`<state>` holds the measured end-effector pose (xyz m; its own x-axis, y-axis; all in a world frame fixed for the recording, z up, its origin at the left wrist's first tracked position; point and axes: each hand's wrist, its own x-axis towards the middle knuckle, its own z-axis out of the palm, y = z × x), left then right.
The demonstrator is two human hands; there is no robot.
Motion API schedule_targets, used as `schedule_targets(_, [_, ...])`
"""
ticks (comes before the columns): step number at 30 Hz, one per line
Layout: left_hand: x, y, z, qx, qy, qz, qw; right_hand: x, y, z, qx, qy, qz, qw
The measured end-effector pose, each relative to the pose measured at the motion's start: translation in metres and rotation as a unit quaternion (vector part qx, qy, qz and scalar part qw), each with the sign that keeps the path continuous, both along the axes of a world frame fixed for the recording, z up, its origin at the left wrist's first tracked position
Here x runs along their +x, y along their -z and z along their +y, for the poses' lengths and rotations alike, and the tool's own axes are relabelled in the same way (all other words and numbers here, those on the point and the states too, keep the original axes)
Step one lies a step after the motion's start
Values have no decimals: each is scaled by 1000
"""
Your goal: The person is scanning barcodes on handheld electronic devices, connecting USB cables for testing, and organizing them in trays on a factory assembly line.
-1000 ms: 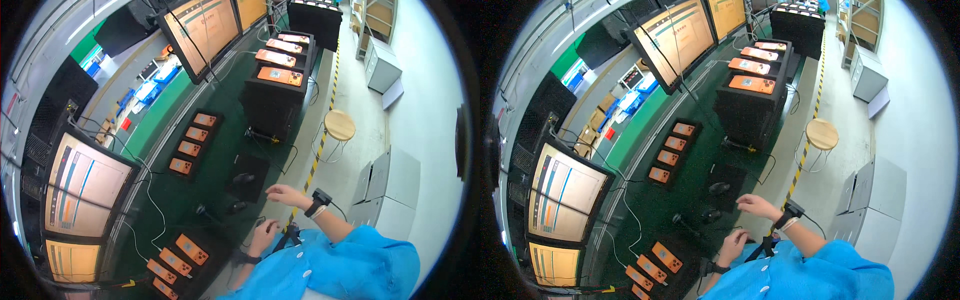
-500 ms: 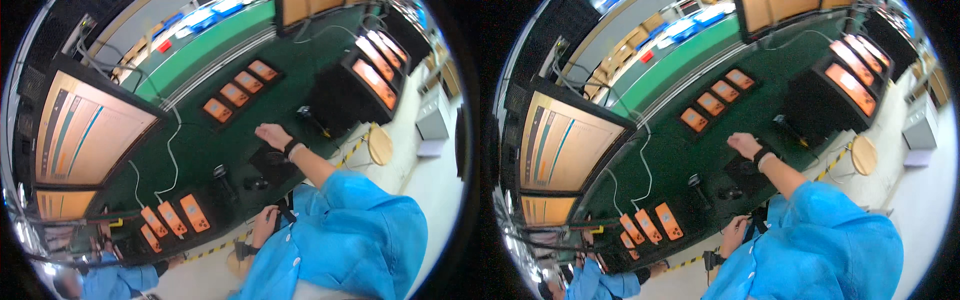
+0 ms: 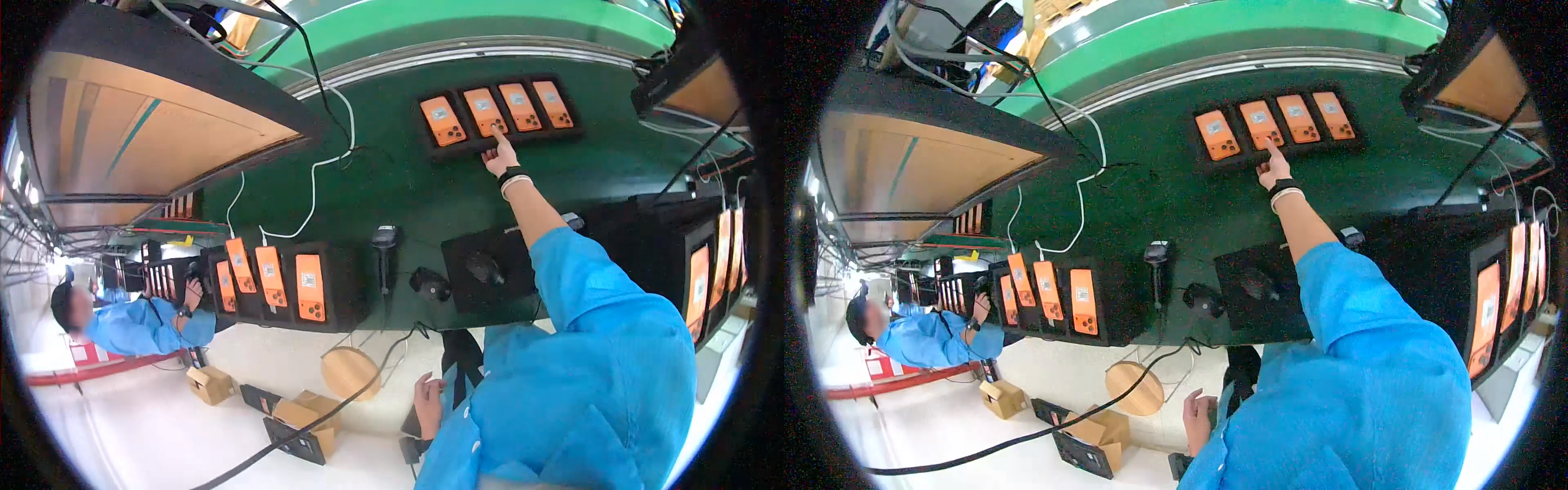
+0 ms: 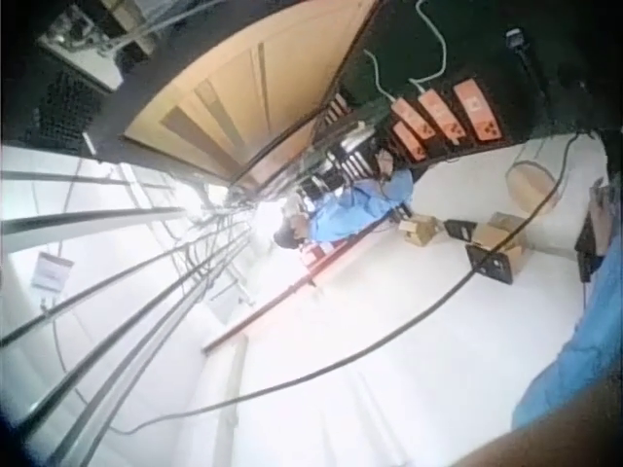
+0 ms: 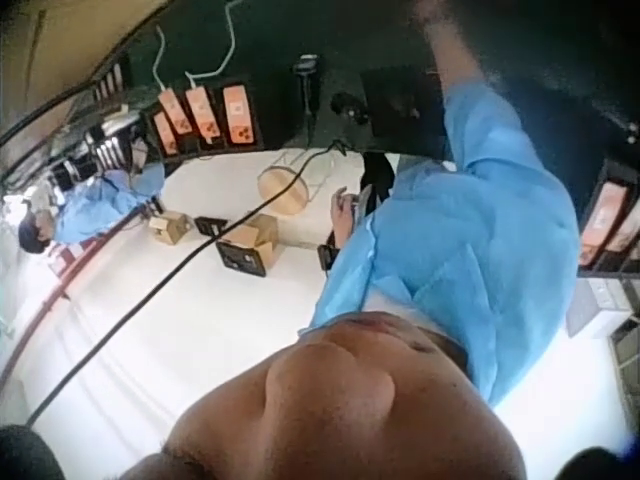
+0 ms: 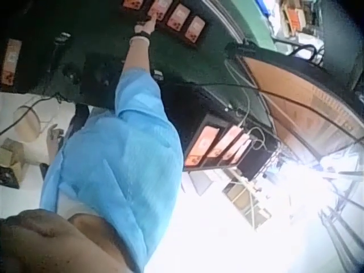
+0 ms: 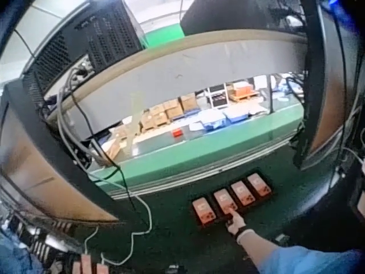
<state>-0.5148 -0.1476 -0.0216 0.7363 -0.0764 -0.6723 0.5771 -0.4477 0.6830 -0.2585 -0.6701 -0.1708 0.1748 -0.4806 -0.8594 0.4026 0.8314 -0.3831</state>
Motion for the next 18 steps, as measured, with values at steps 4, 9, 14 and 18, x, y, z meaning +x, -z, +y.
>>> schedule_targets(4, [-7,-1,-11,-27,9,0,1000,-13,13,-35,-154,-32,-80,984])
schedule_targets(9, [-20,6,-2,-38,-2,-20,999,-32,-33,-3,-184,-80,24,979])
schedule_targets(14, [-22,7,2,-72,25,-50,996,-96,-65,39,-221,-93,80,967])
schedule_targets(18, [-30,14,20,-119,52,-90,987,-173,-115,84,-244,-112,-39,962])
